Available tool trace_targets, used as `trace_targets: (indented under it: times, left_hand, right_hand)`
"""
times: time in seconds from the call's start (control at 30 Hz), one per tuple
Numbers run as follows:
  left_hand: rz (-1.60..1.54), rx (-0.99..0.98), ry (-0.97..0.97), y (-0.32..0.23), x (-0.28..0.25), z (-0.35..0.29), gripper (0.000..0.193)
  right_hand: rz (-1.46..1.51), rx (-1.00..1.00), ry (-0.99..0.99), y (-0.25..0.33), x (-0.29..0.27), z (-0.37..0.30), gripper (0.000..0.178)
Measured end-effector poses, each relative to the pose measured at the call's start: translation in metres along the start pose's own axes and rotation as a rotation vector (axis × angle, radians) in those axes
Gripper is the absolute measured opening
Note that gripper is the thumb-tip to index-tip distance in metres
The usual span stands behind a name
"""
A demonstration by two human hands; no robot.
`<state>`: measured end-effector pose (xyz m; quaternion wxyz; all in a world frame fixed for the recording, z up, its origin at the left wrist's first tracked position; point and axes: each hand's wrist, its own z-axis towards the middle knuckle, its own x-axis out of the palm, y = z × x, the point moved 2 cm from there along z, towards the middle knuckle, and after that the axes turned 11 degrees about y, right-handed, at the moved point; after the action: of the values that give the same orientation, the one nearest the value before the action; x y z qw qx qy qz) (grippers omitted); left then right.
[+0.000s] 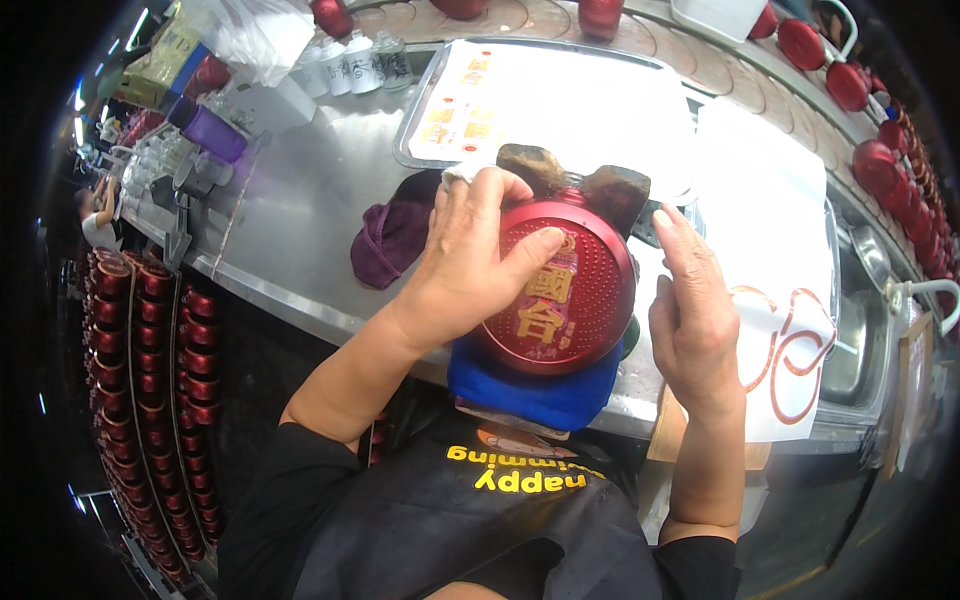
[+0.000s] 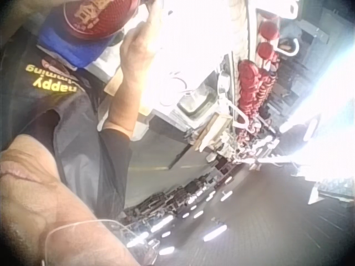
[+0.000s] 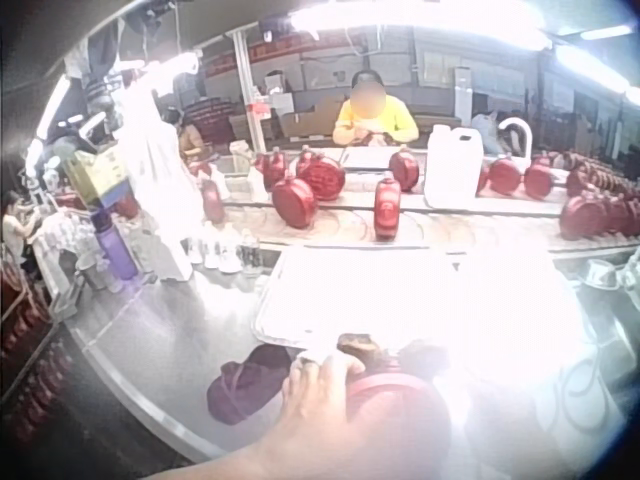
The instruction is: The person applies gold decorative stickers to a red spherical object held in a blue clamp. They peel stickers from a sheet, place them on the object, and smooth them with a green tool and a white cloth. The person repeats this process for multiple stickers.
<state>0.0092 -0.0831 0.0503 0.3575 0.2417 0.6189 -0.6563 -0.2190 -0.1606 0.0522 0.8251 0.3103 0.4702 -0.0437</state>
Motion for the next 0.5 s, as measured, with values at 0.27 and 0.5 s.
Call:
trace_targets:
  times: [0.27, 0.5]
  left_hand:
    - [-0.036, 0.271, -0.071, -0.005, -0.007, -0.001, 0.044]
    - [0.411, 0.505, -0.003, 0.001, -0.014, -0.017, 0.049]
  right_hand:
    - [0.120, 0.050, -0.105, -0.009, -0.004, -0.008, 0.046]
    - [0.034, 0.096, 0.021, 0.014, -0.031, 0.019, 0.020]
